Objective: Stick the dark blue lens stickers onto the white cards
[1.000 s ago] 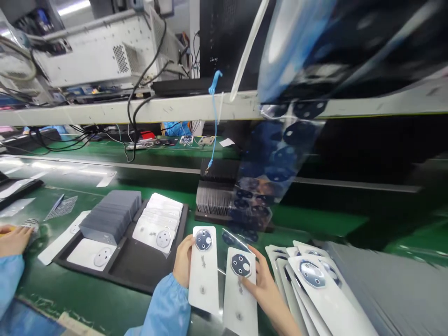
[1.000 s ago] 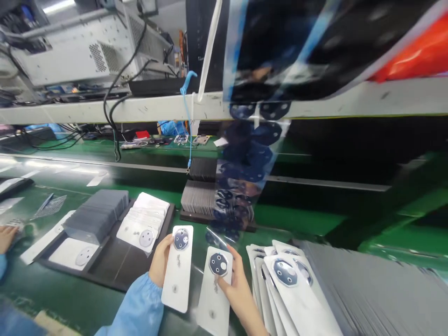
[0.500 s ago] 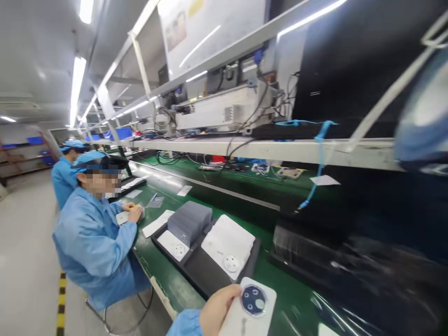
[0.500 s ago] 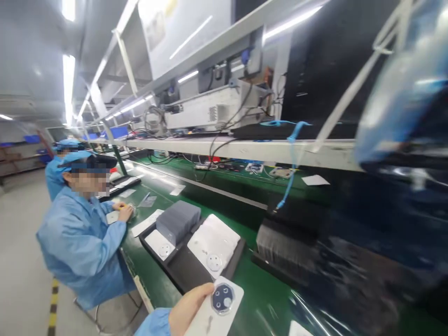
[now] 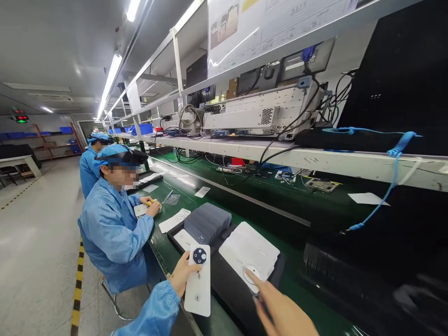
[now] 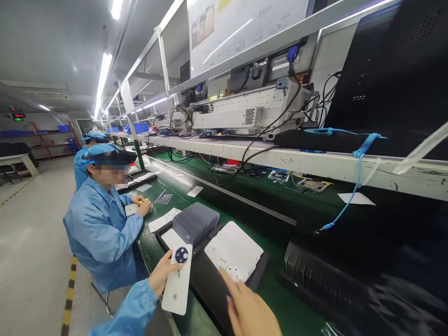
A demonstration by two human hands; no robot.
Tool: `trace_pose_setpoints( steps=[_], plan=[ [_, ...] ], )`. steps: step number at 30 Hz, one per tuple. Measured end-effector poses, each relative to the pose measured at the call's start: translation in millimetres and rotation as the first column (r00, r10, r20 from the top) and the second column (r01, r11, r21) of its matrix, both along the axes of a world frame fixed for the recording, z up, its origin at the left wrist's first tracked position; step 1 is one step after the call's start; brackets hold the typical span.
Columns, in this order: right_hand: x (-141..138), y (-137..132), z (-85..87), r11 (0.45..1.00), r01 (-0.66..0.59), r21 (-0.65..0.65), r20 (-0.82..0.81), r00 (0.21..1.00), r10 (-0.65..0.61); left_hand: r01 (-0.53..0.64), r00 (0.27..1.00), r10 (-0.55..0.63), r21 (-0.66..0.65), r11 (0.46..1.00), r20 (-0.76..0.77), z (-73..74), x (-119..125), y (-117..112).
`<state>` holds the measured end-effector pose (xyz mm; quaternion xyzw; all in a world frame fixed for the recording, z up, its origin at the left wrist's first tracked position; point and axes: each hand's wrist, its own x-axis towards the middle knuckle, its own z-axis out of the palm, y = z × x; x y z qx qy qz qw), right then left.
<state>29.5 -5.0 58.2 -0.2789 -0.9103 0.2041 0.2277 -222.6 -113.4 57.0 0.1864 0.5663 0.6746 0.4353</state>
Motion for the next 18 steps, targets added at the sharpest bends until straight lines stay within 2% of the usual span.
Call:
trace_pose_setpoints(
  steps=[1,3,5,13,18],
  plan=[
    [-21.2,-2.0,12.3,0.995,-0.064,0.079,0.096,0.994,0.056,0.016,1.0,-0.016,0.008,1.0,0.004,-1.3,3.4,2.4],
    [-56.5,-4.2,30.3,0.976,-0.154,0.157,0.277,0.955,0.106,0.031,1.0,-0.031,0.024,0.999,0.003,-4.1,8.3,4.9],
    [-78.8,-5.0,37.4,0.961,-0.202,0.191,0.377,0.918,0.118,0.031,1.0,-0.031,0.034,0.999,-0.003,-6.9,9.2,4.6],
    [-102.0,-5.0,19.2,0.946,-0.242,0.217,0.459,0.88,0.12,0.017,0.999,-0.014,0.055,0.998,-0.042,-17.5,-2.0,-0.5],
    [-114.0,-8.1,14.5,0.912,-0.296,0.283,0.482,0.866,0.131,-0.002,0.998,0.007,0.068,0.998,-0.067,-15.9,-5.4,-4.9]
  ],
)
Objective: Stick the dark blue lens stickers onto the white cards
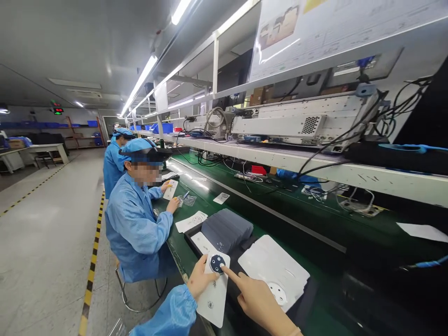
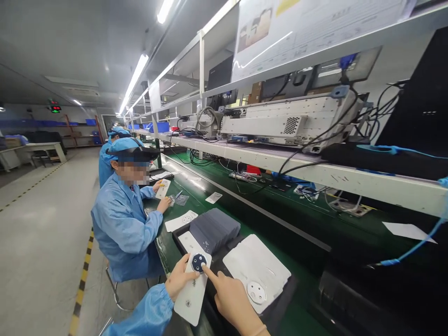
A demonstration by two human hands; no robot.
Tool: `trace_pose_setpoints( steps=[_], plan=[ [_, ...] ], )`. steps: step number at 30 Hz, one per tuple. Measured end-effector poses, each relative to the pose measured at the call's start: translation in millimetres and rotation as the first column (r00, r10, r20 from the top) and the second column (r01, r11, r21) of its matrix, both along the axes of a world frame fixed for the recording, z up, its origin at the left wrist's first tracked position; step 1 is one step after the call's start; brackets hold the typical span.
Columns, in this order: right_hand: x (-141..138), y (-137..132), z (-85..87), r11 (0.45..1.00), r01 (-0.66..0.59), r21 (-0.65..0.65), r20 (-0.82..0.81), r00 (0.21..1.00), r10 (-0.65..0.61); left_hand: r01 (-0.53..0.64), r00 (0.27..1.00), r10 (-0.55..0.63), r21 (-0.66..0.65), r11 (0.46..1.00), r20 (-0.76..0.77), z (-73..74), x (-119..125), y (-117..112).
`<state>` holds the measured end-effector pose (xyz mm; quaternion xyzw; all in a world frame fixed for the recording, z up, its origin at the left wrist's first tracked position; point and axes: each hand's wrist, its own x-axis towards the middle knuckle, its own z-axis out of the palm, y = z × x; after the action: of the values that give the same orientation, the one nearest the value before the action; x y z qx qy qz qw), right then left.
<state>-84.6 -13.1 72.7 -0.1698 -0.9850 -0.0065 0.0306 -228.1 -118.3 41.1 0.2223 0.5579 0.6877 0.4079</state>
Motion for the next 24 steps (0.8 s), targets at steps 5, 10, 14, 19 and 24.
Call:
trace_pose_setpoints(
  steps=[5,10,14,19,24],
  plan=[
    [-11.9,-4.8,-6.9,0.998,-0.011,0.054,-0.011,1.0,0.012,-0.043,0.999,0.043,0.007,0.999,-0.002,0.1,-8.0,-6.7],
    [-24.4,-9.3,-7.7,0.997,-0.005,0.075,0.044,0.999,0.002,-0.083,0.997,0.083,0.019,0.996,0.001,-8.6,-20.3,-11.6],
    [-27.7,-14.4,-3.5,0.994,-0.007,0.109,0.038,0.999,0.003,-0.084,0.996,0.084,0.04,0.996,0.015,-8.1,-24.4,-16.3],
    [-26.9,-18.5,-1.6,0.992,-0.013,0.124,0.032,0.999,0.009,-0.082,0.997,0.082,0.0,0.997,0.006,-8.0,-27.4,-18.4],
    [-29.5,-19.7,-2.1,0.991,0.008,0.13,-0.025,1.0,-0.005,-0.057,0.998,0.056,0.013,0.998,0.005,-13.5,-35.0,-17.7]
  ],
)
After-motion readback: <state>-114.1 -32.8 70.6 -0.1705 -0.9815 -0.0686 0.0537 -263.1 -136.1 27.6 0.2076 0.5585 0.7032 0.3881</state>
